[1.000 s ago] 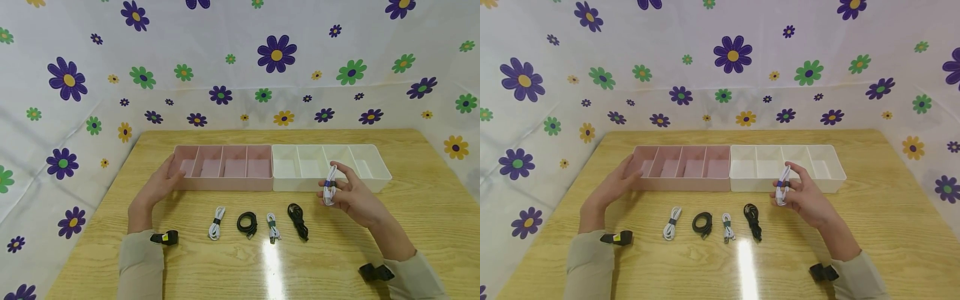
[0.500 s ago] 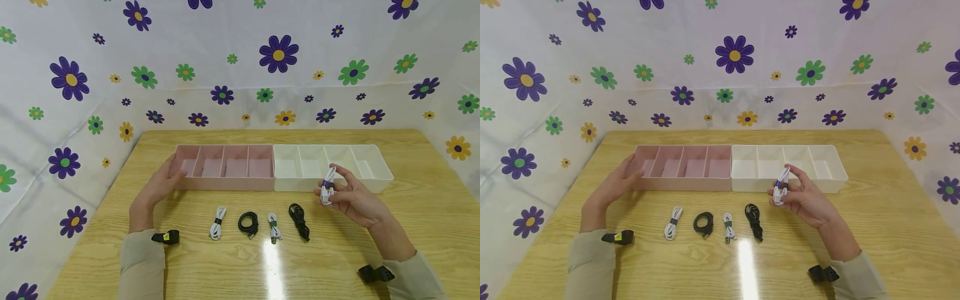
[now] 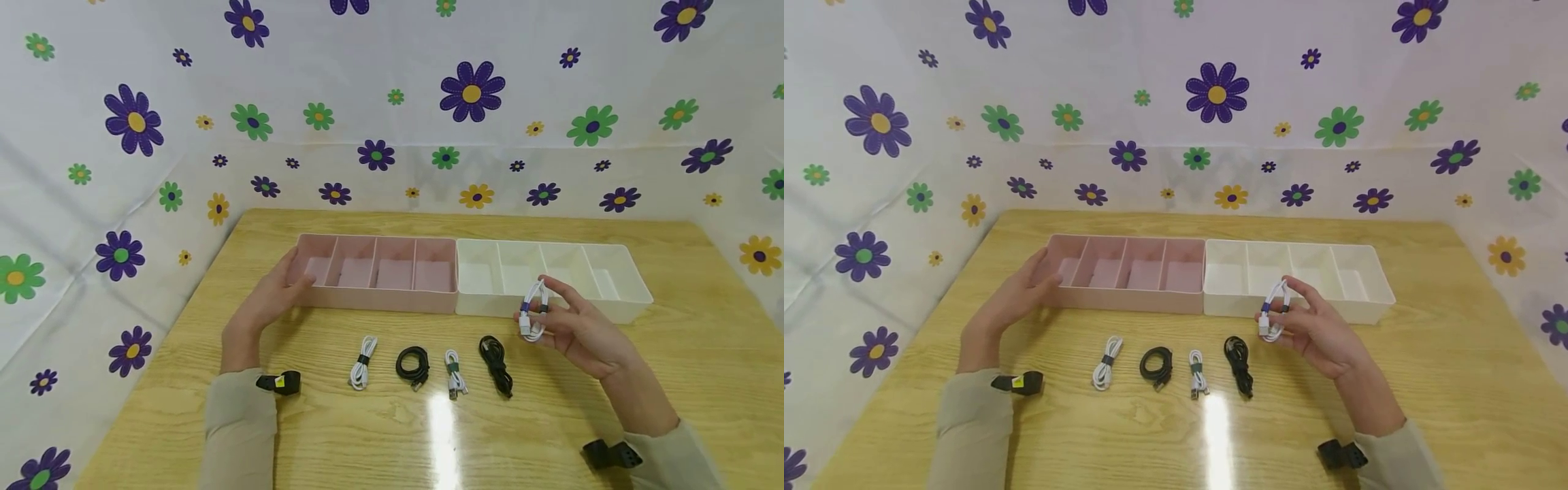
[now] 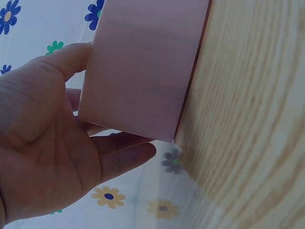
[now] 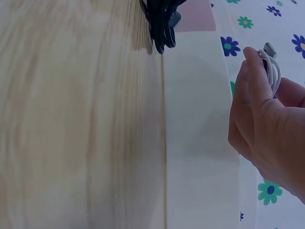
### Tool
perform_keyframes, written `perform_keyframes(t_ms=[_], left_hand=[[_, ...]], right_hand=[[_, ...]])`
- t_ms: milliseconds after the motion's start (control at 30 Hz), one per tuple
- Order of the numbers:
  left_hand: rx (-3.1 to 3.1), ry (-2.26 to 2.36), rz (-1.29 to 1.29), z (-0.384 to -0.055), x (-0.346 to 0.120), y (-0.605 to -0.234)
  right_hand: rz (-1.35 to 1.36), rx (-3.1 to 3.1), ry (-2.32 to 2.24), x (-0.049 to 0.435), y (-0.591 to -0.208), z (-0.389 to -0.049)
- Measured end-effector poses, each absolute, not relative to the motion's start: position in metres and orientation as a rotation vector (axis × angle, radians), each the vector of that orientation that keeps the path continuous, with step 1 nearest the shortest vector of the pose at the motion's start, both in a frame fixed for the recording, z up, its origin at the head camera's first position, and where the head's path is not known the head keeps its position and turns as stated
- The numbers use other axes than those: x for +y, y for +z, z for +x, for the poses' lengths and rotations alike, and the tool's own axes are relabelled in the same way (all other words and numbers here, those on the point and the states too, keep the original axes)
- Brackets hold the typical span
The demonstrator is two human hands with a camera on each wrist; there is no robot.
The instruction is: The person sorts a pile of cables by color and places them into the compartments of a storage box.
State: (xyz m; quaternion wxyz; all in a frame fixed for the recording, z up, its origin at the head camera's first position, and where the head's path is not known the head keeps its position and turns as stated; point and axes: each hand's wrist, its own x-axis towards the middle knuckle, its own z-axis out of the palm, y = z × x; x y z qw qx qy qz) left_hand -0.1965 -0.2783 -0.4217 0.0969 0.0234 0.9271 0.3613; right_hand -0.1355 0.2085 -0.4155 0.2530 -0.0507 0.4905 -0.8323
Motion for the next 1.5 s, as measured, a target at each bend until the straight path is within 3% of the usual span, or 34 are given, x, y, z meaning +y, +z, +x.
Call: perform_keyframes(t_ms=[1500], left_hand=[[2.751,1.092,0.076,-0.199,-0.281,-0.423]], right_hand=[[-0.166,1.358,-2.174,0.165,-0.411,-0.149]])
